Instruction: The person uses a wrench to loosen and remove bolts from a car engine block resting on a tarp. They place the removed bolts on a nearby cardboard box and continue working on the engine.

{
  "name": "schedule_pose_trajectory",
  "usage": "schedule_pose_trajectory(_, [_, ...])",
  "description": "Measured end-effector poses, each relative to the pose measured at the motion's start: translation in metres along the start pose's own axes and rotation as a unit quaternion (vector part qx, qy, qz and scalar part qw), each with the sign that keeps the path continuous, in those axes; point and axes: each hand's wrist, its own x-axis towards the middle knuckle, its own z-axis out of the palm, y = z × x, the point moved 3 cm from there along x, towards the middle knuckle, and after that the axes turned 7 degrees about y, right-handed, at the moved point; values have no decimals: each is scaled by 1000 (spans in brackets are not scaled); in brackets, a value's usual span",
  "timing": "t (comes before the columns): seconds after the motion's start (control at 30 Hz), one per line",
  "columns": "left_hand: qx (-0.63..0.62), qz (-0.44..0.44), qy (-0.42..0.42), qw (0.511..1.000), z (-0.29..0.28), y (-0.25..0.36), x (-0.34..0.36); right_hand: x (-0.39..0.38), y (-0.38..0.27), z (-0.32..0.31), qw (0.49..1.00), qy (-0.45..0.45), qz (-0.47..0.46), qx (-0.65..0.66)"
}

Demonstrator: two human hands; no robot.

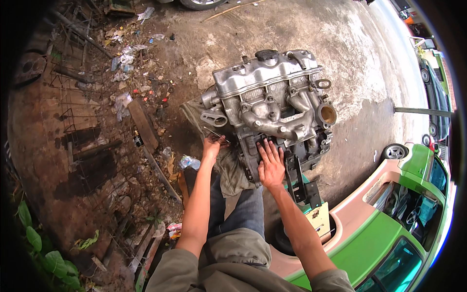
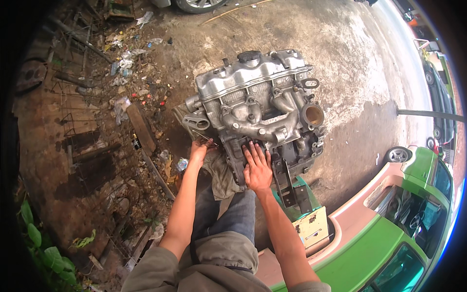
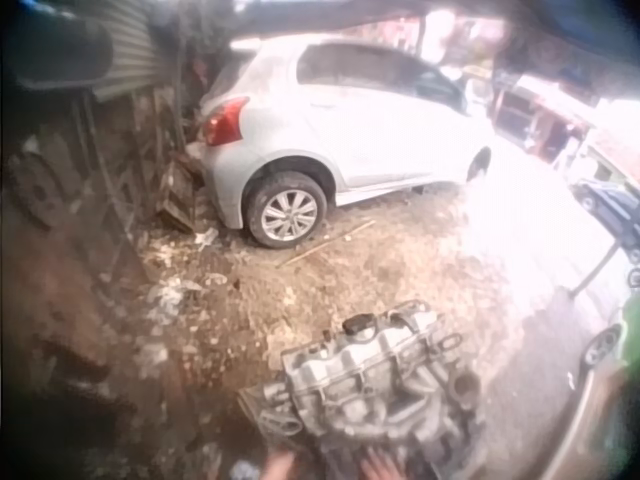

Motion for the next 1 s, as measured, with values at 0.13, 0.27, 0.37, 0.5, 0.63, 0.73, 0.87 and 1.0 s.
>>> schedule_pose_trajectory(0.13, [43,151,3,988,3,-1,-25,0,2,0,1000,0,-3,-5])
schedule_pose_trajectory(0.27, [249,301,24,920,4,-4,-48,0,2,1,1000,2,-8,-14])
schedule_pose_trajectory(0.37, [232,312,50,920,7,-9,-56,-1,3,2,1000,1,-7,-8])
schedule_pose_trajectory(0.5, [204,304,57,929,10,-7,-65,-2,3,3,1000,-1,-4,-12])
schedule_pose_trajectory(0.63, [246,350,50,903,17,4,-72,-1,2,2,1000,3,-3,-5])
schedule_pose_trajectory(0.73, [227,326,38,917,23,10,-74,-1,2,1,1000,2,-1,-2])
schedule_pose_trajectory(0.87, [260,371,26,891,27,18,-78,-1,3,1,1000,6,-2,-5])
schedule_pose_trajectory(1.0, [306,363,22,880,22,13,-71,-1,4,2,1000,7,-3,-6])
